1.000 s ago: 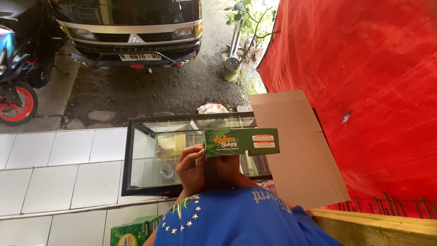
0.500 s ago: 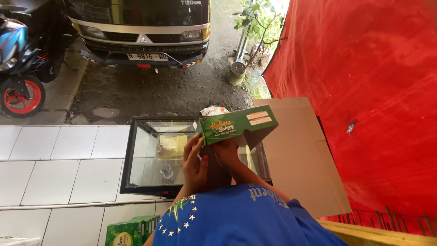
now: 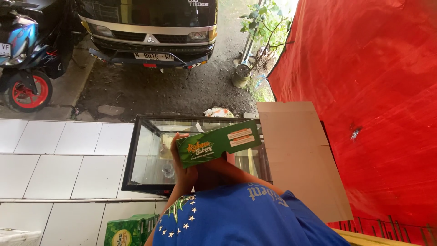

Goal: The recorder is folding and assembling a cardboard bakery box on a glass display counter.

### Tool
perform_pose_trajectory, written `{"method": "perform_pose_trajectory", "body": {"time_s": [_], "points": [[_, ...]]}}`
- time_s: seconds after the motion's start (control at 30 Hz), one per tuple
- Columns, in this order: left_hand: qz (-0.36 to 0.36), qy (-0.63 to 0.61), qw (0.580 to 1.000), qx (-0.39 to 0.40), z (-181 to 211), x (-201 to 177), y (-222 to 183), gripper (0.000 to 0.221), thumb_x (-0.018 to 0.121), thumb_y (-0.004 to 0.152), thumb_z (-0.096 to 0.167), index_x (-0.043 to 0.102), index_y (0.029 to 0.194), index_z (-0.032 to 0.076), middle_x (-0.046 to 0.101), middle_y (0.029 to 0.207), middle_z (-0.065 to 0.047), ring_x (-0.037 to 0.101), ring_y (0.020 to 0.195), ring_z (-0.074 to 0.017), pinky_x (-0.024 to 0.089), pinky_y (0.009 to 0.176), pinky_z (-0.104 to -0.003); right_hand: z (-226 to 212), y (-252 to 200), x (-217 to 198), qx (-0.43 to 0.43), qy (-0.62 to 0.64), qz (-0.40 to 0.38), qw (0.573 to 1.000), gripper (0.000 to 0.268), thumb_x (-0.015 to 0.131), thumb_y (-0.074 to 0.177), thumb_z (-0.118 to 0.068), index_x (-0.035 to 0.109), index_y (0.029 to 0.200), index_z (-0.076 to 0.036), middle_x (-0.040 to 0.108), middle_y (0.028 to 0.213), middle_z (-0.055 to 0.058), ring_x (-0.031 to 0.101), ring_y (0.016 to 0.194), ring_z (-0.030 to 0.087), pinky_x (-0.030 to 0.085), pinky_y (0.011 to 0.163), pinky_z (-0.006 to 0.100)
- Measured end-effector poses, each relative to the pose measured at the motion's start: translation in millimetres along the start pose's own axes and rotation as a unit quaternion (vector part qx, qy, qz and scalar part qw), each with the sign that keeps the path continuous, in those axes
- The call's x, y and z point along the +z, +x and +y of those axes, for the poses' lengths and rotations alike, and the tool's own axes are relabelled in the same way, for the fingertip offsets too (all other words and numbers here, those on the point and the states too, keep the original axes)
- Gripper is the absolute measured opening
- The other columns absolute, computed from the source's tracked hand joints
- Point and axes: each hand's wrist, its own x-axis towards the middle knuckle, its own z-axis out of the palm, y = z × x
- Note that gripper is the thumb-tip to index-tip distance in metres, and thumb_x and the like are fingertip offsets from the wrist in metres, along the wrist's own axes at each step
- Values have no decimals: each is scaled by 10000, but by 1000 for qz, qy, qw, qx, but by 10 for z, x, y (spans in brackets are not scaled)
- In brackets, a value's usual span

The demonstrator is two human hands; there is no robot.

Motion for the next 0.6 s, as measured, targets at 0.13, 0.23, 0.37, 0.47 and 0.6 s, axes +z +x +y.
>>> {"method": "perform_pose_trajectory", "body": {"time_s": [0.13,0.23,0.37,0.47,0.6], "points": [[43,-61,997,15,-84,-36,34,659,574,1064,175,254,1622,33,526,1472,-154,584,1301,-227,504,1107,-358,-37,-138,-38,22,61,-13,998,341,732,942,-176,660,1261,-78,703,1190,118,691,1086,274,539,939,410],[88,-90,992,20,-38,-236,142,575,564,1091,179,336,1596,25,559,1462,-156,591,1328,-215,536,1110,-365,-48,-295,-62,38,107,-23,993,326,739,940,-169,676,1249,-85,715,1171,108,705,1065,270,549,928,402],[156,5,988,20,-199,-633,221,469,580,1054,42,488,1513,12,606,1470,-169,630,1336,-228,540,1102,-392,-23,-400,-194,51,164,-33,985,307,749,937,-159,699,1233,-95,732,1146,95,725,1038,266,563,914,391],[160,87,983,-5,-242,-680,245,476,555,1017,-46,532,1486,31,602,1505,-157,647,1314,-226,558,1070,-381,219,-696,-80,15,113,54,992,237,779,947,-155,712,1174,-137,733,1109,60,726,1013,248,571,934,378],[104,151,982,-42,-356,-500,187,634,519,914,-109,479,1529,41,618,1475,-158,635,1302,-270,552,1040,-396,127,-731,-225,52,-83,206,974,517,863,768,-170,637,1229,-101,623,1217,172,602,1133,370,501,974,446]]}}
